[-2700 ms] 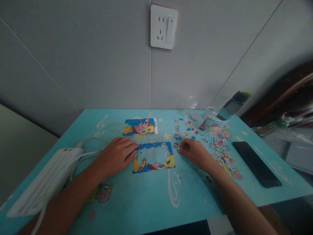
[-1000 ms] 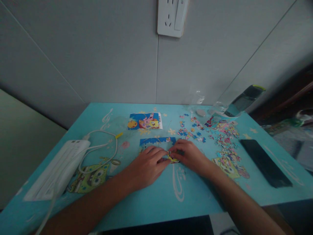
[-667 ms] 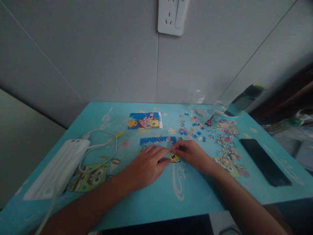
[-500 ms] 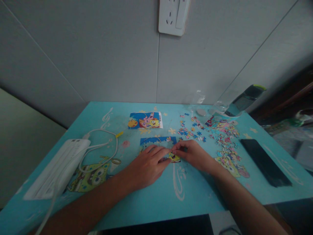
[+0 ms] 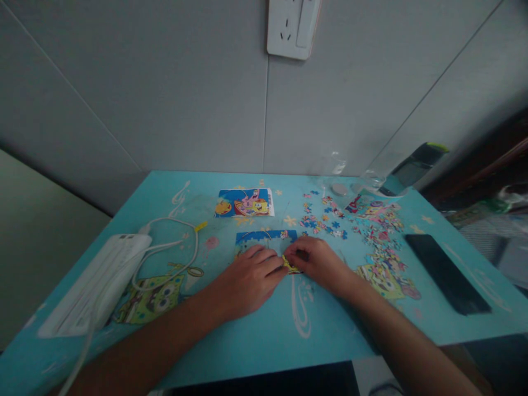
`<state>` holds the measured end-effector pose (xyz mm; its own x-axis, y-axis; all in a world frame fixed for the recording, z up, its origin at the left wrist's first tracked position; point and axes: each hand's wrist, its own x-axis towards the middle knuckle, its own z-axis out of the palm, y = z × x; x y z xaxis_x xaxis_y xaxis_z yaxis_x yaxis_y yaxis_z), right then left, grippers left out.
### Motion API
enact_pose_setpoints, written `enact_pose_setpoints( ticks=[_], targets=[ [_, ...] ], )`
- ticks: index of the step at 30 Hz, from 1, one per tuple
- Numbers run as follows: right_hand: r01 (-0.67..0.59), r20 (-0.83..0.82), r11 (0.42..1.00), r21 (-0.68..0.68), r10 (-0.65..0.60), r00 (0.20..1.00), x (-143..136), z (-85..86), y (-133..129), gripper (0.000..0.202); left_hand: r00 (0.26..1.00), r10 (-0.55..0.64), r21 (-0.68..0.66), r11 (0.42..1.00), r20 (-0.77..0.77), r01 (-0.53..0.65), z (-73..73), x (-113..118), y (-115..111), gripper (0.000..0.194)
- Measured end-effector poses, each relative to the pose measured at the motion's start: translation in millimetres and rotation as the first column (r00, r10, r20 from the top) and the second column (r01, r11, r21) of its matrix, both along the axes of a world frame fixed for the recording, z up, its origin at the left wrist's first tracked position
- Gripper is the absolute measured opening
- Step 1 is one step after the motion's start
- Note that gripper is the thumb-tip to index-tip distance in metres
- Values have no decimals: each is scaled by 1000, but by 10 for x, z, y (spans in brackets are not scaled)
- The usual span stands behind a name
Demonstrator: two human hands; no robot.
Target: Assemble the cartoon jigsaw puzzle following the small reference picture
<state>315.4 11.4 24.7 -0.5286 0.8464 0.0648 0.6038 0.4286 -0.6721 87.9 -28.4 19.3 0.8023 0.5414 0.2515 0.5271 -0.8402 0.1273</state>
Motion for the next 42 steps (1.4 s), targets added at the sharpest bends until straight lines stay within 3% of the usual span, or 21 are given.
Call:
enact_pose_setpoints(
  ticks=[6, 13, 19, 32, 42],
  targets=[
    [15, -10, 1000, -11, -15, 1000, 19, 18, 7, 12, 1000, -3, -31, 1000, -15, 2, 13, 6, 2, 32],
    [179, -50, 983, 42, -177, 983, 129, 31, 84, 15, 1000, -2, -40, 999, -9, 1, 6, -1, -6, 35],
    [106, 7, 993, -58, -106, 994, 15, 14, 21, 8, 1000, 4, -40, 999, -24, -5, 8, 1, -12, 31],
    [132, 71, 991, -6, -131, 989, -48, -41, 16, 10, 998, -31, -15, 999, 54, 32, -64, -8, -9, 38],
    [54, 69, 998, 46, -57, 996, -26, -18, -19, 13, 987, -50, 65, 997, 150, 40, -110, -23, 13, 41]
  ],
)
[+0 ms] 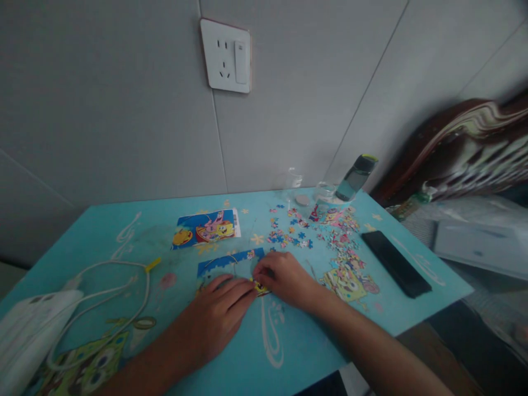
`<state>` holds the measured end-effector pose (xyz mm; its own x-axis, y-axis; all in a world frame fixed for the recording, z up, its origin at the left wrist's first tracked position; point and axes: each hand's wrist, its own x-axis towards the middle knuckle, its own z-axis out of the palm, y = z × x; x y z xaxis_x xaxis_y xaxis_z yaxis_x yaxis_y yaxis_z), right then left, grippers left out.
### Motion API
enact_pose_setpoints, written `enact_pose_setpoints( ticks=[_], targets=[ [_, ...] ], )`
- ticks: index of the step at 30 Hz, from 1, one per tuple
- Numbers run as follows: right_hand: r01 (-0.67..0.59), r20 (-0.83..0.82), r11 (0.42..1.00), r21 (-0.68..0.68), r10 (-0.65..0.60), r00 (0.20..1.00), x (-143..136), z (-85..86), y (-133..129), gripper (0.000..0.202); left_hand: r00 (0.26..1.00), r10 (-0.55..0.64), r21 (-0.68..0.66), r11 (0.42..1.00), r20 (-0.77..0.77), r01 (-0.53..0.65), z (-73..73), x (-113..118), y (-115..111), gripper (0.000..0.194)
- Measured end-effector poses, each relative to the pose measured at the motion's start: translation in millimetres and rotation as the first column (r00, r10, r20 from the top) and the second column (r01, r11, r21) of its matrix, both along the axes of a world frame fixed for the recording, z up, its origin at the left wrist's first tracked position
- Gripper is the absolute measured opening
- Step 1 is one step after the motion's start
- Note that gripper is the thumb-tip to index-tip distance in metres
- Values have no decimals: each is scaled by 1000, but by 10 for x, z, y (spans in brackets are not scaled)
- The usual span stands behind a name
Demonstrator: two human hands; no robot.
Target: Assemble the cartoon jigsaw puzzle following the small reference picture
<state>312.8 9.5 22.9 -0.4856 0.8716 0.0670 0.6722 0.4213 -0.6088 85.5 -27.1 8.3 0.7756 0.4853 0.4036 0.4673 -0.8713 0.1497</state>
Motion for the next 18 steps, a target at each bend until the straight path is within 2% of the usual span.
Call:
enact_pose_setpoints(
  ticks=[3, 5, 7, 9, 12, 18],
  targets=[
    [19, -38, 1000, 0, -19, 999, 126, 54, 53, 15, 999, 21, -2, 1000, 27, -21, -27, -3, -9, 42],
    [144, -1, 988, 52, -144, 990, 274, 102, 124, 17, 999, 24, -3, 1000, 30, -24, -26, -3, -13, 42],
    [311, 100, 937, 158, -328, 939, 435, 139, 205, 17, 999, 14, 14, 1000, 33, -14, -11, -1, -15, 41],
    [367, 131, 911, 188, -393, 910, 557, 148, 273, 19, 999, 7, 36, 999, 32, -8, 6, 1, -17, 40],
    [361, 160, 913, 190, -392, 906, 612, 108, 317, 18, 999, 18, 58, 998, 34, -20, 5, 0, -25, 38],
    [319, 188, 930, 185, -352, 917, 535, 15, 297, 19, 1000, 22, 42, 999, -11, -21, -22, -5, -41, 38]
  ],
)
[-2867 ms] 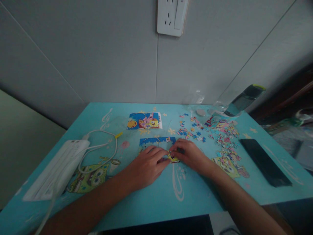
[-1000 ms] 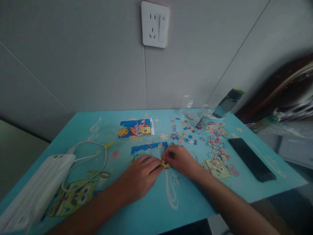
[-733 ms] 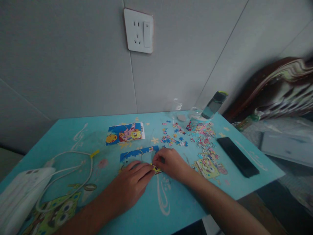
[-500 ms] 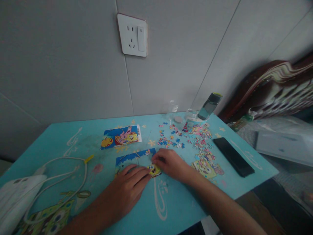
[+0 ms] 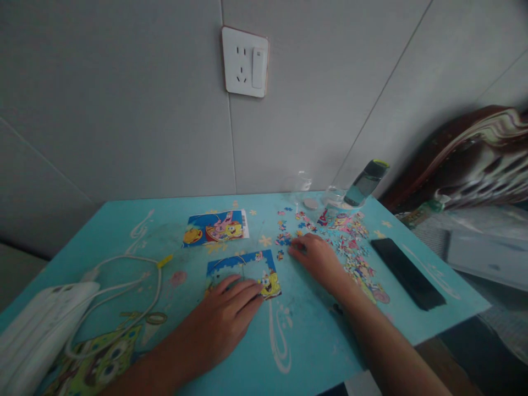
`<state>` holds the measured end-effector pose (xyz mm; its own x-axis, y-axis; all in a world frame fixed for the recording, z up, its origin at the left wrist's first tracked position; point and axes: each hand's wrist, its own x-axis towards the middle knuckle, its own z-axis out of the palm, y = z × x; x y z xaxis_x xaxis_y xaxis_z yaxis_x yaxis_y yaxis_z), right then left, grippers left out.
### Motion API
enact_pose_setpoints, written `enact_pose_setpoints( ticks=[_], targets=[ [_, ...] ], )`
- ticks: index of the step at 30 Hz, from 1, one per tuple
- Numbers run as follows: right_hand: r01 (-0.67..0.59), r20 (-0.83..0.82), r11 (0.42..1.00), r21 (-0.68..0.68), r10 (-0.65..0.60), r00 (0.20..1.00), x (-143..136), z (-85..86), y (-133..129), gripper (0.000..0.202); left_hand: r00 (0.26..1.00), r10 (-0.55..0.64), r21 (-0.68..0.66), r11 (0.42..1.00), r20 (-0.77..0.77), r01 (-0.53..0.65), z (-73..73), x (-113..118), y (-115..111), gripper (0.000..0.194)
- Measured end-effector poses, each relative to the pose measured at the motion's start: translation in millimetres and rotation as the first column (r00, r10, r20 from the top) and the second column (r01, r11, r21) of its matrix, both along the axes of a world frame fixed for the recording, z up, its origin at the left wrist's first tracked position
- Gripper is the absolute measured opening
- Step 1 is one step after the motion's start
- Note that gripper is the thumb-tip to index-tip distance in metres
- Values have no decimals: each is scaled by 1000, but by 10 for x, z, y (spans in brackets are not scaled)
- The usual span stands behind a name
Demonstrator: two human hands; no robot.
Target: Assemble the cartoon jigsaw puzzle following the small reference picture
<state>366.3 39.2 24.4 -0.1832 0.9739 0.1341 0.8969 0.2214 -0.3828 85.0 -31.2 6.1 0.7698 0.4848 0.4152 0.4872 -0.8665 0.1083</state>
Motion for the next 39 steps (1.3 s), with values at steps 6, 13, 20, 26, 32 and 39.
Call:
enact_pose_setpoints(
  ticks=[6, 13, 20, 26, 32, 39],
  targets=[
    [-8, -4, 1000, -8, 8, 1000, 31, 2, 27, 21, 1000, 2, -61, 998, -23, -4, 30, 10, -2, 34],
    [-17, -38, 998, -59, 15, 999, 56, -1, 43, 19, 1000, -12, -121, 993, -12, 10, 23, -12, 2, 38],
    [23, -61, 997, -69, -27, 998, 67, -18, 46, 20, 1000, -10, -95, 995, -7, 9, 35, -19, -10, 32],
    [-38, -191, 992, -119, 14, 982, 33, 50, 38, 14, 999, 1, -120, 993, -36, -6, 33, -11, -13, 33],
    [-236, -520, 952, -197, 102, 848, -125, 32, -23, 20, 999, -3, -143, 990, -48, -4, 50, -2, -15, 32],
    [-268, -551, 946, -181, 128, 825, -266, -62, -60, 23, 998, -3, -156, 988, -63, -7, 51, -19, -33, 34]
  ],
)
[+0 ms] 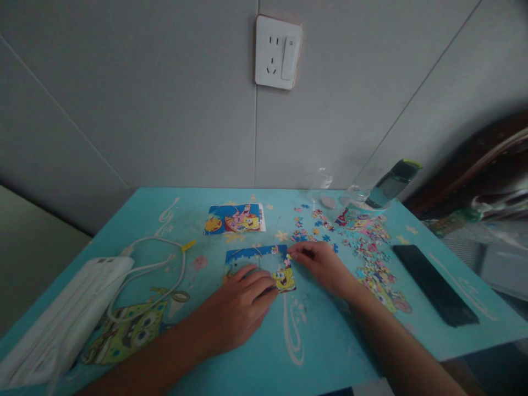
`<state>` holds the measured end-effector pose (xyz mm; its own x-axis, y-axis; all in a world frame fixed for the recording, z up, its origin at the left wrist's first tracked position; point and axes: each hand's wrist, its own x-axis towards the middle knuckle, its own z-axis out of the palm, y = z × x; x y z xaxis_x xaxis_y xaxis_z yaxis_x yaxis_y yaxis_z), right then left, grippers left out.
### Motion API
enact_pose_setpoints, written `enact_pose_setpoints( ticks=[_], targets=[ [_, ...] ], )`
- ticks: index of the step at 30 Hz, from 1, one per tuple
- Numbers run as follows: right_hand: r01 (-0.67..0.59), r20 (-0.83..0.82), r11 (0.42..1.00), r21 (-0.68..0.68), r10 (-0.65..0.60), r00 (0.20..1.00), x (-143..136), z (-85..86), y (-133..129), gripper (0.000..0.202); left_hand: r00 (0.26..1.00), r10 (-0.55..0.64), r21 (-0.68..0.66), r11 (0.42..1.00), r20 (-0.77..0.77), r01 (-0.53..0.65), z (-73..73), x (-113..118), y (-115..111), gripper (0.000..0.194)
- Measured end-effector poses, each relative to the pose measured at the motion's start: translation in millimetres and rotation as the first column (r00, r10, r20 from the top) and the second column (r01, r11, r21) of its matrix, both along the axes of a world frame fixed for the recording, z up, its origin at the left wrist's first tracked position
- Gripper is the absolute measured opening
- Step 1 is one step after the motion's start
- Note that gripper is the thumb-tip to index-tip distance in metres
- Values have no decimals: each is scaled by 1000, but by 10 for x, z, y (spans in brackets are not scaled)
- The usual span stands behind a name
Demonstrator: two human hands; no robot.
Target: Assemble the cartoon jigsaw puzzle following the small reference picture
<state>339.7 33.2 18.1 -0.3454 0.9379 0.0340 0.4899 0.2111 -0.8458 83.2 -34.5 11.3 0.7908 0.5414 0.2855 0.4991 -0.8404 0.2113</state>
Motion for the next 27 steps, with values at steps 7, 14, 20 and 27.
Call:
enact_pose_setpoints(
  ticks=[7, 14, 20, 27],
  targets=[
    [-15, 8, 999, 47, 15, 1000, -41, -33, -21, 17, 1000, 6, 9, 1000, 11, -6, 20, -3, -3, 37],
    [-50, 63, 991, 124, 42, 997, -80, -57, -51, 17, 1000, 5, 22, 1000, -1, -5, 22, -3, 11, 33],
    [-47, 139, 979, 196, 19, 990, -75, -18, -55, 27, 1000, -2, 1, 1000, -29, 2, 27, -9, 8, 35],
    [-40, 194, 975, 220, -4, 981, -19, 59, -63, 29, 999, -8, 11, 1000, -44, 8, 56, -7, 10, 34]
  ],
)
